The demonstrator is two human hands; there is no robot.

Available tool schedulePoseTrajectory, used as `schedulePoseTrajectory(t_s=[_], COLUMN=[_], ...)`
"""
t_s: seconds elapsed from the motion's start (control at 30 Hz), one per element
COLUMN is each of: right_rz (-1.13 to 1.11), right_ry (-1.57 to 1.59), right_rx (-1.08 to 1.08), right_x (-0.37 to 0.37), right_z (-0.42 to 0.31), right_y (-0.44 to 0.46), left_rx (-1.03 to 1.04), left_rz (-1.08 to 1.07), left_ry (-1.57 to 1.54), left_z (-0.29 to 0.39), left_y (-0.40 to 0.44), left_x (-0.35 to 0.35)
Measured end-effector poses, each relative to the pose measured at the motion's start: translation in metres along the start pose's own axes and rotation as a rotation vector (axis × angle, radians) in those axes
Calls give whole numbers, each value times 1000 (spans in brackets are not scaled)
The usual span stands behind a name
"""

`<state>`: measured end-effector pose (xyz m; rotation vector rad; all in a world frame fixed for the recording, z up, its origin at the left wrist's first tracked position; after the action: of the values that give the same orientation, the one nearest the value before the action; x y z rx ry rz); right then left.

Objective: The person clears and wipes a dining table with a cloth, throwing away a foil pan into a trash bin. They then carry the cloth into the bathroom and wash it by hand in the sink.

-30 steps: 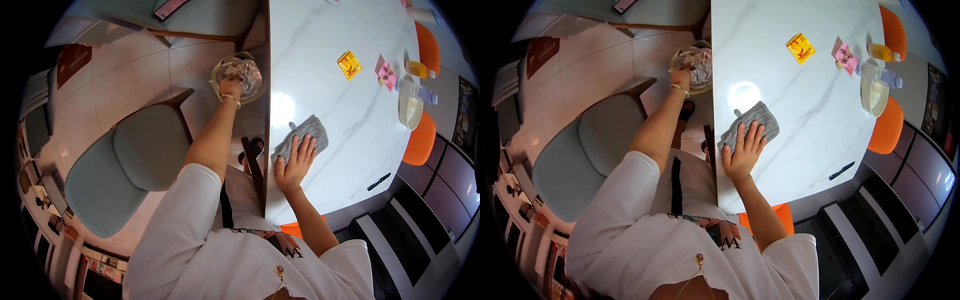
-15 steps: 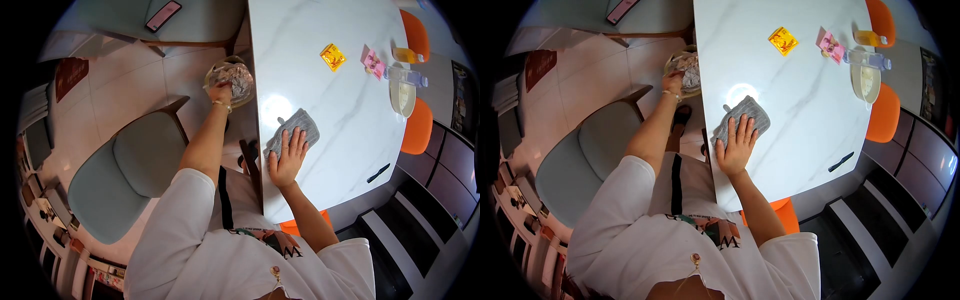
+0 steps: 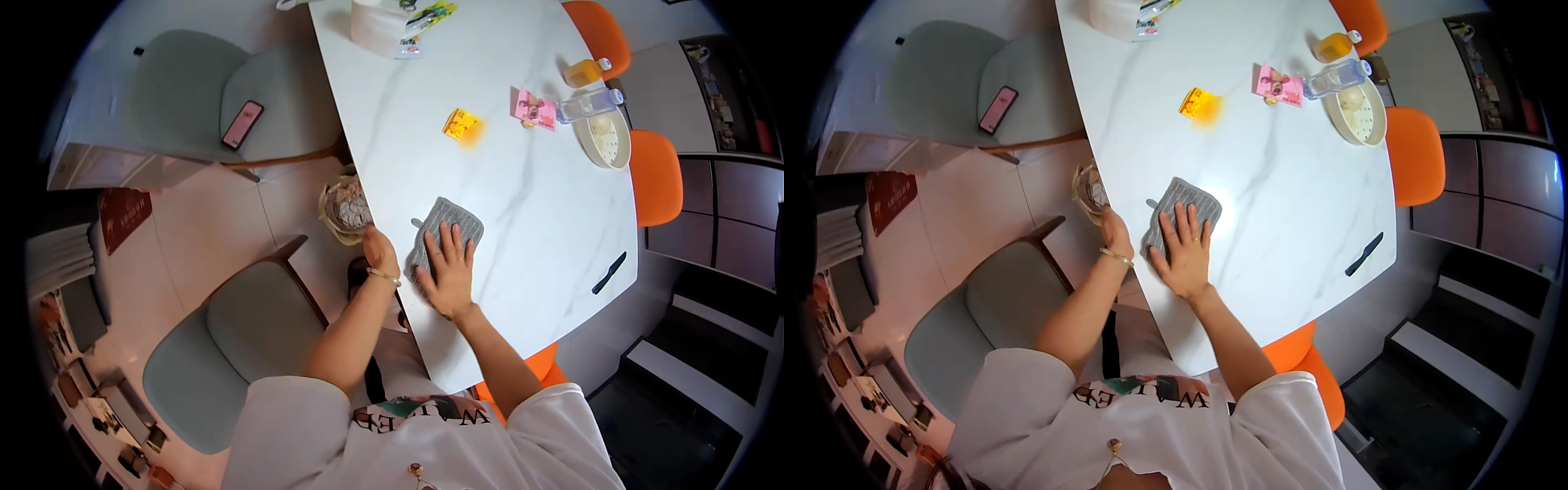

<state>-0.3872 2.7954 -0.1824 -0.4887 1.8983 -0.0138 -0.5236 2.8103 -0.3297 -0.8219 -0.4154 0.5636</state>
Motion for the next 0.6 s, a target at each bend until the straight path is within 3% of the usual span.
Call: schedulePoseTrajectory(t_s=[0.03, 0.1, 0.17, 0.2, 0.23, 0.3, 0.33, 0.4, 0.43, 0.47, 0.53, 0.57, 0.6], right_rz=[32, 181, 388, 343, 390, 355, 359, 504, 555, 562, 391, 305, 314], right_ry=[100, 249, 187, 144, 465, 265, 265, -170, -197, -201, -9, 211, 211], right_rx=[20, 36, 25, 117, 171, 394, 395, 282, 338, 345, 598, 647, 658], right_x=[-13, -47, -69, -71, -80, -93, -81, -45, -47, -46, -49, -56, -51], right_z=[10, 23, 43, 59, 73, 85, 105, 141, 138, 134, 134, 127, 131], right_y=[8, 26, 58, 80, 103, 149, 174, 209, 212, 216, 215, 208, 199], left_rx=[14, -121, -133, -149, -161, -146, -136, -145, -157, -169, -190, -207, -223], left_rz=[-9, 223, 286, 347, 385, 439, 492, 494, 523, 549, 557, 562, 567], left_ry=[5, 398, 463, 524, 557, 582, 600, 638, 644, 652, 721, 720, 721], left_z=[9, 27, 45, 51, 44, 52, 56, 57, 60, 62, 52, 49, 48], left_y=[-4, -22, -40, -45, -38, -47, -52, -49, -53, -56, -45, -42, -42], left_x=[7, 1, 8, 8, 5, 9, 10, 11, 12, 13, 10, 7, 6])
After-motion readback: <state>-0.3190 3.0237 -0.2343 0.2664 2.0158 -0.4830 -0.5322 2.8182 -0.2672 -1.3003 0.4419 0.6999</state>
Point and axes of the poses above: each hand's wrist, its own y-axis towards the middle knuckle, its own x-axis out of the palm, z = x × y, the point moved 6 cm from there along y, towards the middle knuckle, and after that the axes turned 12 degrees about -z, right-handed, at the moved point
